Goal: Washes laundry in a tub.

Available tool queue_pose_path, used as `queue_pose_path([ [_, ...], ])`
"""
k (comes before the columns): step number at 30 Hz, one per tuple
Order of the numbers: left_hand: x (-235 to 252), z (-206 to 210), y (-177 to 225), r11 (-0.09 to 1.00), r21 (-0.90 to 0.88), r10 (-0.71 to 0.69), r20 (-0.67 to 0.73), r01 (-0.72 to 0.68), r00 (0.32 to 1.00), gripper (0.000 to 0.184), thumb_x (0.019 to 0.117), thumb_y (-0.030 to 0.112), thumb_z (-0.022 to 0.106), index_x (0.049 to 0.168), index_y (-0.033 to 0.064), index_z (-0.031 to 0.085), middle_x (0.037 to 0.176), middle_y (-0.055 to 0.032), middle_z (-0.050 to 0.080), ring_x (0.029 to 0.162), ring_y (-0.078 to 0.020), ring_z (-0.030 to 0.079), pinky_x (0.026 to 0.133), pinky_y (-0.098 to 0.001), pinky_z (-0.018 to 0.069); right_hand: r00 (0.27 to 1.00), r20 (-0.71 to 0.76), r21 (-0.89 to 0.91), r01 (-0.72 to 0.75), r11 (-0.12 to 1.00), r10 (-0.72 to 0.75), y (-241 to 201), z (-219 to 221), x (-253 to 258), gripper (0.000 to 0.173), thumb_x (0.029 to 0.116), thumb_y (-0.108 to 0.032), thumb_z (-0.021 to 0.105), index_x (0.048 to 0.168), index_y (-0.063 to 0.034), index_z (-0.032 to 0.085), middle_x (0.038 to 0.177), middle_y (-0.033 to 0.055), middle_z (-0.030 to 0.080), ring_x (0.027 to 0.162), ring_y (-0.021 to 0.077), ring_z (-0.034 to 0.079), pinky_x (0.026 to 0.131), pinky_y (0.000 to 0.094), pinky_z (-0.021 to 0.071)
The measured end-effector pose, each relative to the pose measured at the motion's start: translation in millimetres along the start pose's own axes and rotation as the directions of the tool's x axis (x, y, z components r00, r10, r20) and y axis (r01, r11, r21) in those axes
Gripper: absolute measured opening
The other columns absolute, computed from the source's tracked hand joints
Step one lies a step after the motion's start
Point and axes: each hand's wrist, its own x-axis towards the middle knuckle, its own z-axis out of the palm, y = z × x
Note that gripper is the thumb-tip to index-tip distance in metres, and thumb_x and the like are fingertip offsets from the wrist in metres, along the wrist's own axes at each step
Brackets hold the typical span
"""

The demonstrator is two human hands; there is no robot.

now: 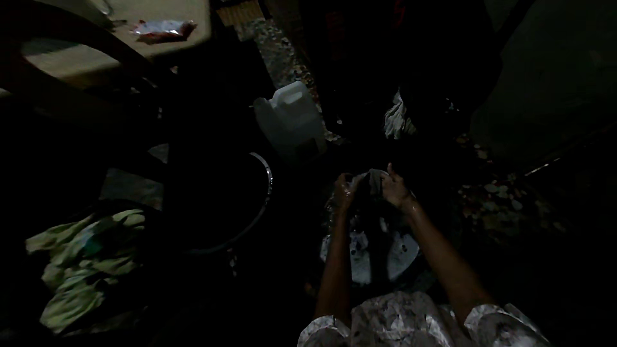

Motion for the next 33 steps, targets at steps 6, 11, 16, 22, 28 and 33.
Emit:
queue_pose_path([
  [6,-18,36,38,0.995,-0.089,0.049,0.051,-0.044,0.997,0.032,0.1053,0.017,0.053,0.119,-0.0109,0.062,0.118,-0.0259,0.065,0.111,-0.0324,0.064,0.101,-0.0443,0.0495,0.986,-0.141,0.084,0.100,0.991,-0.088,25,23,-5,0.071,0.1111,-0.043,0.004,0.123,0.0040,0.055,0.098,0.0106,0.067,0.087,0.0131,0.066,0.077,0.0307,0.0564],
  [11,-18,36,43,0.853,-0.515,0.129,0.056,-0.082,0.990,0.018,0.1041,0.009,0.053,0.109,-0.0075,0.058,0.092,-0.0109,0.062,0.082,-0.0127,0.060,0.079,-0.0306,0.0527,0.987,-0.090,0.008,0.137,0.990,-0.136,22,14,-6,0.089,0.1054,-0.051,-0.010,0.138,0.0080,0.048,0.123,0.0178,0.064,0.108,0.0148,0.064,0.094,0.0313,0.0534],
  [16,-22,35,38,0.851,-0.505,0.267,0.182,-0.143,0.947,0.016,0.1022,0.007,0.051,0.105,-0.0074,0.056,0.090,-0.0062,0.057,0.081,-0.0072,0.057,0.078,-0.0255,0.0511,0.994,-0.106,-0.201,0.007,0.980,-0.028,6,11,-4,0.074,0.1101,-0.047,0.004,0.141,0.0031,0.049,0.132,0.0193,0.060,0.117,0.0180,0.060,0.100,0.0342,0.0493],
  [22,-25,43,43,0.849,-0.500,0.304,0.204,-0.168,0.930,0.015,0.1024,0.008,0.050,0.104,-0.0057,0.056,0.087,-0.0043,0.057,0.078,-0.0068,0.057,0.075,-0.0254,0.0510,0.976,-0.216,0.047,0.026,0.999,-0.016,10,13,0,0.073,0.1100,-0.052,0.012,0.129,0.0021,0.058,0.108,0.0150,0.067,0.094,0.0155,0.066,0.083,0.0325,0.0561],
  [28,-32,39,52,0.877,-0.447,0.391,0.454,-0.174,0.801,0.013,0.1005,0.008,0.053,0.102,-0.0043,0.057,0.085,-0.0005,0.055,0.077,-0.0036,0.054,0.075,-0.0223,0.0491,0.969,-0.245,0.468,0.103,0.878,0.017,17,-6,8,0.072,0.1049,-0.065,0.021,0.137,-0.0077,0.051,0.112,0.0081,0.067,0.097,0.0112,0.065,0.083,0.0314,0.0563],
  [33,-20,32,44,0.972,-0.196,0.187,0.317,-0.128,0.930,0.040,0.0991,0.017,0.065,0.130,-0.0072,0.058,0.127,-0.0229,0.061,0.113,-0.0251,0.063,0.099,-0.0374,0.0519,0.945,-0.325,0.429,0.175,0.886,-0.029,11,11,5,0.080,0.1037,-0.067,0.015,0.125,-0.0017,0.056,0.098,0.0121,0.068,0.086,0.0174,0.067,0.075,0.0370,0.0591],
])
